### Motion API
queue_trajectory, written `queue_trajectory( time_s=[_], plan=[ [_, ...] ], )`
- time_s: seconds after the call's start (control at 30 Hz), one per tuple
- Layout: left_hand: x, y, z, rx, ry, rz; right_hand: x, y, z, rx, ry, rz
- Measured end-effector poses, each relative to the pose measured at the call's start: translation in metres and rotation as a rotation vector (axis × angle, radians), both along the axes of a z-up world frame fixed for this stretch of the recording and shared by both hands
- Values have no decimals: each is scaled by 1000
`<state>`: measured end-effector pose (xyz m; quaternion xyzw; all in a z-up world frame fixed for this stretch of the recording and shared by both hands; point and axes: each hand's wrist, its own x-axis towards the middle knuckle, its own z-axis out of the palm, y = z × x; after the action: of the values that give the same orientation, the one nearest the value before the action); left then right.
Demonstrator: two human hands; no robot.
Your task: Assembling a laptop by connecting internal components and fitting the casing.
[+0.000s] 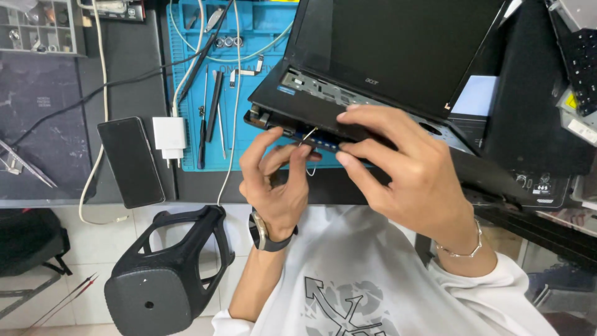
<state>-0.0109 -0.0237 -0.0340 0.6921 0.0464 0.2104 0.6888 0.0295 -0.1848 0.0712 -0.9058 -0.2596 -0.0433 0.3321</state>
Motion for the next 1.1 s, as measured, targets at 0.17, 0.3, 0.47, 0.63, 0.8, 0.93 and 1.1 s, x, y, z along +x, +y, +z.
queue_trajectory(
  time_s=[0.17,0.3,0.47,0.63,0.8,0.93,1.1],
  plan=[
    [2,13,6,196,4,-60,0,9,-1,-39,0,19],
    [0,24,11,147,95,-157,0,15,2,-37,-20,28],
    [2,38,23,222,161,-256,-4,22,-7,-122,-53,74],
    [1,43,29,287,152,-288,-6,19,-16,-94,-55,108],
    [2,41,42,318,190,-285,-7,18,-18,-74,-69,115],
    [1,32,56,271,161,-225,-7,18,-19,-65,-77,109],
    [-4,28,60,340,292,-144,-3,15,-16,-9,-94,118]
  ],
)
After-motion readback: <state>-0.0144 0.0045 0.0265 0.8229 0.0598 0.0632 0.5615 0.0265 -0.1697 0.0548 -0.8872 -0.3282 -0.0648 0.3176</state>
